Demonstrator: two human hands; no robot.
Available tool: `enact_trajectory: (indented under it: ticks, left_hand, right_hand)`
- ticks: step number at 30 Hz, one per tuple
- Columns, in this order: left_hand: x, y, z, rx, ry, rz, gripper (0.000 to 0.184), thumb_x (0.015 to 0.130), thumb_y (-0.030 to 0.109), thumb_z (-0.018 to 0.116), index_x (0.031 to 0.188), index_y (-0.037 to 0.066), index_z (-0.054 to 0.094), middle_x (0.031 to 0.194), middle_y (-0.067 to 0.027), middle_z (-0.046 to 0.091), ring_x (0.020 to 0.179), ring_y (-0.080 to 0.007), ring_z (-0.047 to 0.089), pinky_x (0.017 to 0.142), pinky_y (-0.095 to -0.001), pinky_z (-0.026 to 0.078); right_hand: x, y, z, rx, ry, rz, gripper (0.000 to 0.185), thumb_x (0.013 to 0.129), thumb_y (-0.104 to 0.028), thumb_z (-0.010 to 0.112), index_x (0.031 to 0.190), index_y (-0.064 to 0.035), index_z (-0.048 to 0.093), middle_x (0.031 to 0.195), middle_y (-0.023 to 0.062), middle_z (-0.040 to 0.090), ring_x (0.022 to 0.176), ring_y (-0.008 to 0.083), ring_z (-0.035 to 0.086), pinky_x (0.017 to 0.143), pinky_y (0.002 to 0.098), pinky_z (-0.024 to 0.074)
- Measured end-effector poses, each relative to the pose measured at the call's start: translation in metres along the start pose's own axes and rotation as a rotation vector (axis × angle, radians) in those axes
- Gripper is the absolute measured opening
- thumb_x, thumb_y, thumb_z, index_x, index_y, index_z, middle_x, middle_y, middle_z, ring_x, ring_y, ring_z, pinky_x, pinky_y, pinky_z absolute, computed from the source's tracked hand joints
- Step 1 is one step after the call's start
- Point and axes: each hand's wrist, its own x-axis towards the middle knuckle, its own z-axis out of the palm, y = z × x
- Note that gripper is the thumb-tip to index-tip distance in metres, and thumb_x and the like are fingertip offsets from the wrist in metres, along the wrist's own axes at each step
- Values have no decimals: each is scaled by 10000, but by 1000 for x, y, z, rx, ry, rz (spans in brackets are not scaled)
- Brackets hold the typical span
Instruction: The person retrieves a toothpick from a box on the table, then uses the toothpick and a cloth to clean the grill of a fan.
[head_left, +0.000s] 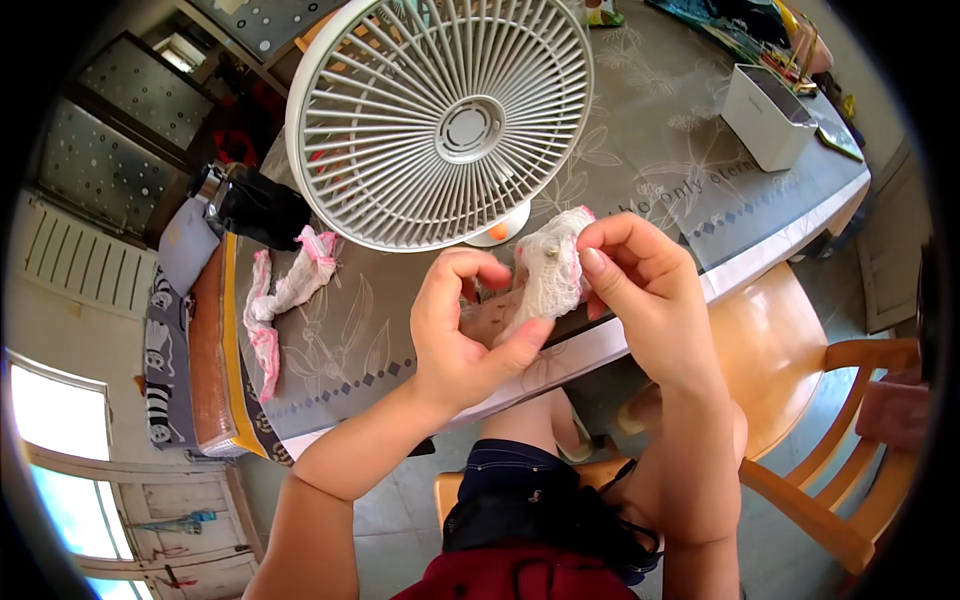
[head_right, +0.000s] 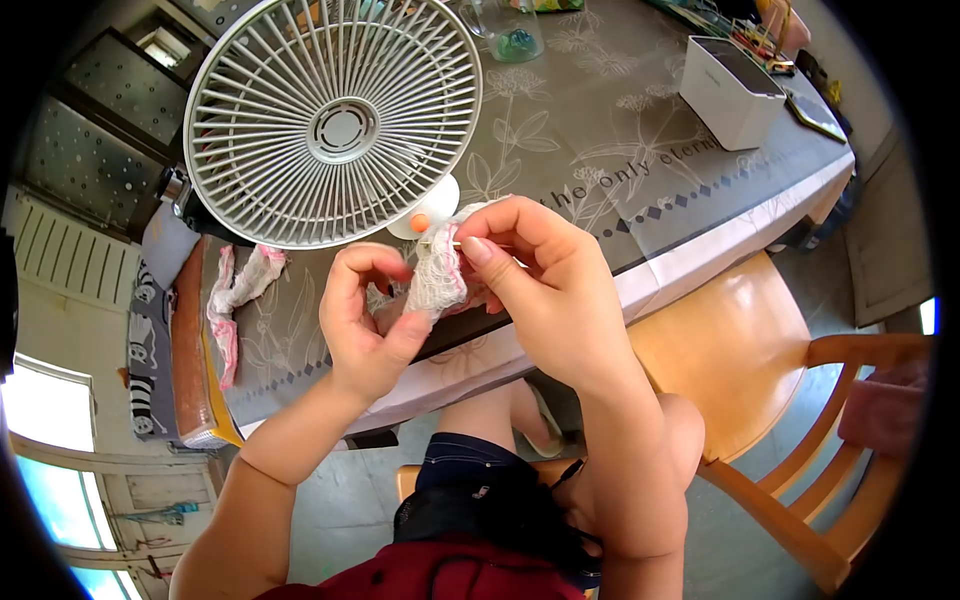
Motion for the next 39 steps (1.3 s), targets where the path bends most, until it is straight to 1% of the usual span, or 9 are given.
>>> enact_trajectory:
  ticks: [4,7,12,15,23,28,33,37,39]
  left_hand:
    - [11,11,-2,145,0,183,356,709,68,779,1037,25,648,981,-112,666,888,-266,628,805,-353,503]
    - [9,4,-11,120,28,202,324,713,1,742,1023,25,653,933,-108,676,846,-271,628,774,-349,508]
    - [4,8,-8,-59,152,-70,141,925,51,624,1055,-4,630,950,-85,686,793,-113,629,724,-241,503]
    - [8,13,-4,-209,172,-111,171,955,52,596,1110,-20,595,953,-81,680,821,-99,629,738,-231,504]
    - [5,7,-5,-194,146,5,152,967,30,549,1108,-25,563,997,-72,643,790,-65,579,699,-204,473]
    - [0,6,-8,-104,65,82,171,868,-16,603,1039,-7,593,962,-119,639,775,-168,606,703,-270,494]
    - [9,14,-3,9,-96,247,208,776,-20,654,978,31,650,935,-113,626,772,-207,586,677,-302,485]
    - [9,15,-3,43,-123,167,219,708,48,685,925,44,659,935,-97,625,801,-241,557,726,-344,456]
    - [16,16,-10,150,-87,333,210,714,60,689,921,50,656,934,-100,626,797,-248,560,724,-343,455]
  right_hand:
    - [-2,1,2,-2,-25,12,72,961,-58,580,1005,-9,611,889,5,649,797,46,579,645,198,462]
    - [-4,-5,-1,-99,-42,3,68,950,-42,589,997,-5,622,902,8,655,816,57,589,674,203,474]
    - [-6,-15,-17,-333,10,61,61,890,-22,651,943,-5,678,898,18,657,796,55,585,669,205,460]
    - [-9,-10,-16,-444,-46,-107,60,866,-53,684,914,-19,701,820,1,621,714,67,555,609,224,437]
    - [-11,-12,5,-699,91,-145,104,817,-41,697,919,-20,702,750,60,560,629,131,526,577,264,424]
    - [-11,-11,10,-554,231,-48,97,844,-35,673,936,-4,668,688,43,596,588,95,535,546,252,434]
    - [-8,-3,13,-380,94,8,101,874,-41,662,954,21,656,725,18,641,602,47,543,548,223,444]
    - [-1,1,10,-19,59,33,94,933,-56,620,985,19,645,810,-4,654,689,45,569,610,208,472]
    - [3,7,14,198,12,-10,103,940,-57,615,1010,14,641,822,10,652,712,44,569,626,201,470]
